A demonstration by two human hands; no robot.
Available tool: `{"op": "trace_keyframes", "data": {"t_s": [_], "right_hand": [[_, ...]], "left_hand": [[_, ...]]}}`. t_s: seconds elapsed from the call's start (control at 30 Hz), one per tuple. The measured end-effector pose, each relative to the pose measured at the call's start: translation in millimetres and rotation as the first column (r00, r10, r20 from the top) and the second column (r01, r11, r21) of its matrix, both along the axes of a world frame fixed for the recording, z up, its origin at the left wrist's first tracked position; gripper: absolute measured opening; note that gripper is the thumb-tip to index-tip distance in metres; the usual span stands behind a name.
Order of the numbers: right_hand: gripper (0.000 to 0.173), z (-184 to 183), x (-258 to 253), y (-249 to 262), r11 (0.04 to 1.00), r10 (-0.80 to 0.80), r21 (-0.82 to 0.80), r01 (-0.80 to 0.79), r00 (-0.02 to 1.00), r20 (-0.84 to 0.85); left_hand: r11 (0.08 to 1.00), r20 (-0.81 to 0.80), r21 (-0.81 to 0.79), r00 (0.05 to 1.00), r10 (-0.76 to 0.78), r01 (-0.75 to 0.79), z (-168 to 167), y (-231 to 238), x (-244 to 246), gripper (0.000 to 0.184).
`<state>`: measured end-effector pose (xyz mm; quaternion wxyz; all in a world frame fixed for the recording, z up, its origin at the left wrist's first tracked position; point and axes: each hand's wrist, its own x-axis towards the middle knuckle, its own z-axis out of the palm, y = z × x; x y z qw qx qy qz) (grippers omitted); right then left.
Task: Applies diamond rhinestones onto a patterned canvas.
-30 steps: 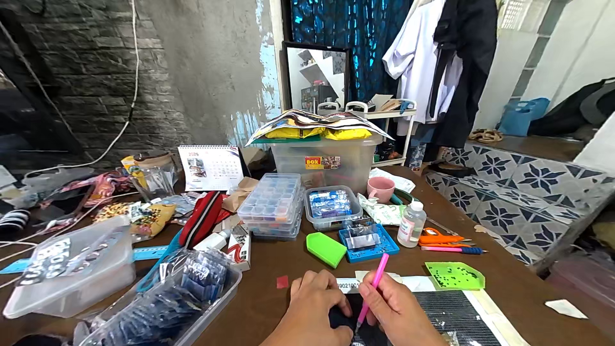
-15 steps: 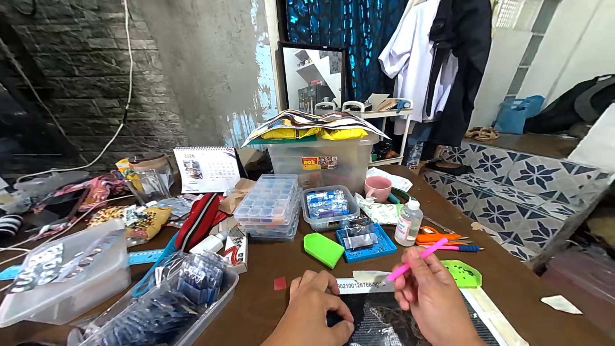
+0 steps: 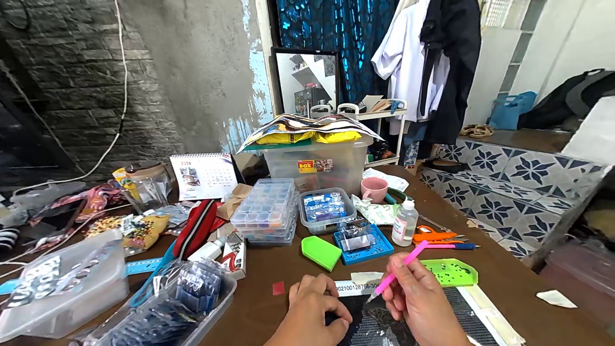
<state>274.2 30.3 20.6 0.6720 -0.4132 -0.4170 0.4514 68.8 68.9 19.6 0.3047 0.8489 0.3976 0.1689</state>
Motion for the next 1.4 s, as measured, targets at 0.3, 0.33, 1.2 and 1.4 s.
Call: {"op": "trace_keyframes", "data": {"t_s": [0.3, 0.33, 1.2, 1.4], "right_hand": [[0.021, -4, -1, 1, 0.999, 0.035, 0.001, -0.035, 0.999, 0.024], [0.021, -5, -1, 1, 0.999, 0.037, 0.001, -0.037, 0.999, 0.023], [0.018, -8, -1, -2, 0.996, 0.060, 0.049, -0.068, 0.987, 0.148], [0.016, -9, -2, -4, 0.994, 0.079, 0.059, -0.090, 0.981, 0.178]], "left_hand": [[0.999, 0.005, -0.030, 1.000, 0.022, -0.022, -1, 4, 1, 0.015], [0.999, 0.001, -0.038, 1.000, 0.025, -0.025, 0, 4, 1, 0.015], [0.997, -0.092, -0.040, 0.994, 0.063, -0.067, 10, -9, 6, 0.019], [0.996, -0.111, -0.037, 0.991, 0.075, -0.079, 10, -12, 9, 0.019]]}}
